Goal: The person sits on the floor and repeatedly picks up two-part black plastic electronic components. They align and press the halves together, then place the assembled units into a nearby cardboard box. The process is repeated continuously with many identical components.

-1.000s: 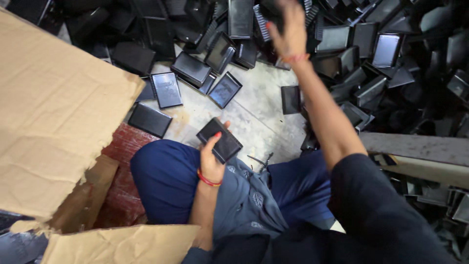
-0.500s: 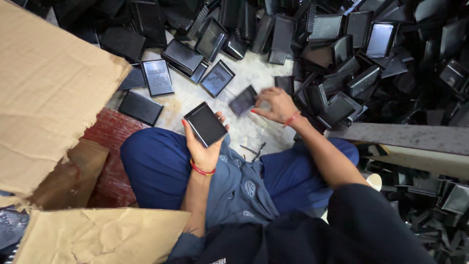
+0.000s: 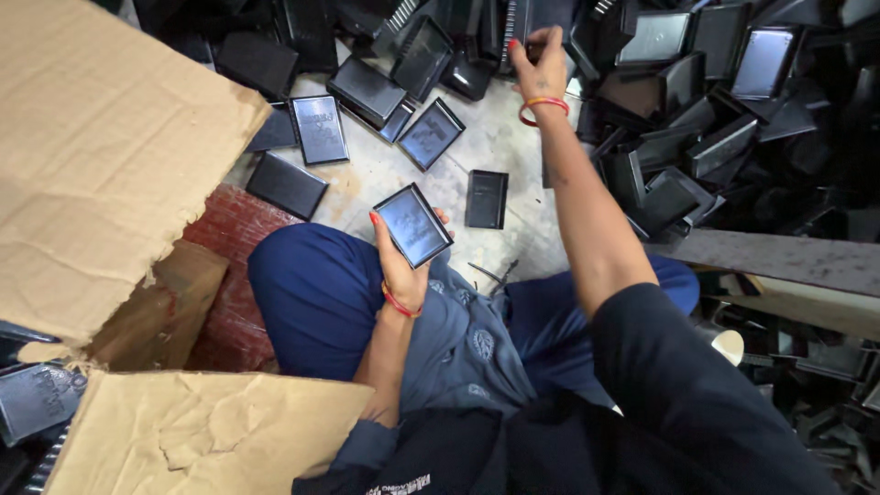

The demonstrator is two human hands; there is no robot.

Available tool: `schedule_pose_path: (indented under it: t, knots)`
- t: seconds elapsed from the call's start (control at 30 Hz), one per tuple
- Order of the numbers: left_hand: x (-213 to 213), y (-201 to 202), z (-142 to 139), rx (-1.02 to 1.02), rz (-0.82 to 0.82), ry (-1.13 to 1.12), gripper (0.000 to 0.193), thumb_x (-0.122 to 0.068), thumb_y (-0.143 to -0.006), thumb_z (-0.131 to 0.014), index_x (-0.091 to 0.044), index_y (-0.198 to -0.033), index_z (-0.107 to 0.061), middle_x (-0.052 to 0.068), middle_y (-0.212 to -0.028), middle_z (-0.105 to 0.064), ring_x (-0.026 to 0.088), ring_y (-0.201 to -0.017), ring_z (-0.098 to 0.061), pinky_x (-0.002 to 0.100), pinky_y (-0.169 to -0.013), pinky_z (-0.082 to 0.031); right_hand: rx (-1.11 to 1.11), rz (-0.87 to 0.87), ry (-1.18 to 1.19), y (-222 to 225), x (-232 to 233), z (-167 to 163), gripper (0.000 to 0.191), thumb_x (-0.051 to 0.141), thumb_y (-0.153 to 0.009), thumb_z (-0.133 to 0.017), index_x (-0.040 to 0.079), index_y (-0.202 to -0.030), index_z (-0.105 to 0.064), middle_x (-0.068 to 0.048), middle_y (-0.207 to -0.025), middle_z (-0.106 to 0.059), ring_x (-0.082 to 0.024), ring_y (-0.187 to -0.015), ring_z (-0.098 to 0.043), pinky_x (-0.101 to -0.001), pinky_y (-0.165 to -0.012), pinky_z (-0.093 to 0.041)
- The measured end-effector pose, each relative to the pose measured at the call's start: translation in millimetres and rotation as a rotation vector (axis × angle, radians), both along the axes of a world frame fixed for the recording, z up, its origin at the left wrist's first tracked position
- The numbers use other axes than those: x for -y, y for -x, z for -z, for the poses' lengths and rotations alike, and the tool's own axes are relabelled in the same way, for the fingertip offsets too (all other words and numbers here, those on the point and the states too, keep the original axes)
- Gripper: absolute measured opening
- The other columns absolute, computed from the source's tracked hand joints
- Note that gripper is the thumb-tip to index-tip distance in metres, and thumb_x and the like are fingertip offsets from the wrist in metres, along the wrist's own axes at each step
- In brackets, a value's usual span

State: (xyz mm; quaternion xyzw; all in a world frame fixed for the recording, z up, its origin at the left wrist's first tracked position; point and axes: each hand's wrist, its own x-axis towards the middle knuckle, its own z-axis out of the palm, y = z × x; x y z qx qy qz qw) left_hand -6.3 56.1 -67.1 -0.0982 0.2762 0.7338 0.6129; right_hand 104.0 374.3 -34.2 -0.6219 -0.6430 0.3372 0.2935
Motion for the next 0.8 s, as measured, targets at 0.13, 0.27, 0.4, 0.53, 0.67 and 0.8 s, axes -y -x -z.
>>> schedule_pose_path:
  t: [0.13,0.27,0.4,0.53,0.67,0.8]
  knots:
    - [-1.4,-2.0,-4.4,-0.025,0.015,-0.023,0.075,-0.065,-0.103,-0.035,0.001,-0.128,-0.061,0.018,-0.111,-0.073,0.030,-0.098,-0.073,0.042,-0.084,-0.060,-0.261,0.028,0.259,-53.6,31.1,-10.8,0.034,0.031,-0.092,-0.079,0.014,-0.108,-0.054,-0.004,-0.116,-0.059,-0.020,-0.106,-0.062,-0.0506,-0.085,-0.059]
    - [-1.3,-5.4,-2.9,-0.233,0.031,-0.021,0.070,-0.058,-0.106,-0.040,0.001,-0.138,-0.058,0.018,-0.120,-0.073,0.027,-0.101,-0.072,0.037,-0.083,-0.058,-0.552,-0.051,0.490,-119.4,115.8,-10.9,0.072,0.014,-0.088,-0.075,0.029,-0.148,-0.037,-0.006,-0.119,-0.056,-0.021,-0.111,-0.062,-0.0492,-0.091,-0.058]
    - [-4.5,-16.4,13.6,-0.398,0.191,-0.074,0.065,-0.056,-0.106,-0.038,-0.012,-0.153,-0.046,0.012,-0.129,-0.068,0.018,-0.110,-0.068,0.029,-0.089,-0.056,-0.755,-0.363,0.584,-146.2,196.7,-7.3,0.099,0.008,-0.089,-0.070,0.032,-0.169,-0.017,-0.014,-0.106,-0.059,-0.021,-0.086,-0.061,-0.0429,-0.086,-0.058]
    - [-3.7,-32.2,35.4,-0.487,0.304,-0.087,0.064,-0.053,-0.109,-0.038,-0.009,-0.157,-0.045,0.011,-0.129,-0.066,0.016,-0.110,-0.064,0.028,-0.092,-0.053,-0.685,-0.275,0.588,-127.7,241.9,4.7,0.088,0.015,-0.090,-0.070,0.020,-0.163,-0.022,-0.007,-0.117,-0.054,-0.014,-0.097,-0.059,-0.0328,-0.082,-0.052]
    - [16.2,-39.8,40.8,-0.788,0.307,-0.070,0.070,-0.055,-0.113,-0.032,0.000,-0.155,-0.046,0.009,-0.153,-0.054,0.016,-0.141,-0.051,0.027,-0.118,-0.037,-0.632,-0.466,0.443,-106.9,267.4,6.1,0.078,0.017,-0.096,-0.075,0.014,-0.162,-0.033,-0.009,-0.119,-0.053,-0.014,-0.104,-0.055,-0.0278,-0.090,-0.048]
    - [29.5,-40.6,22.5,-0.774,0.344,-0.022,0.070,-0.052,-0.111,-0.032,0.003,-0.153,-0.046,0.016,-0.150,-0.056,0.026,-0.138,-0.052,0.036,-0.116,-0.038,-0.535,-0.561,0.349,-94.2,278.3,-8.5,0.076,0.012,-0.088,-0.078,0.013,-0.154,-0.041,-0.006,-0.122,-0.051,-0.016,-0.108,-0.054,-0.0289,-0.089,-0.054]
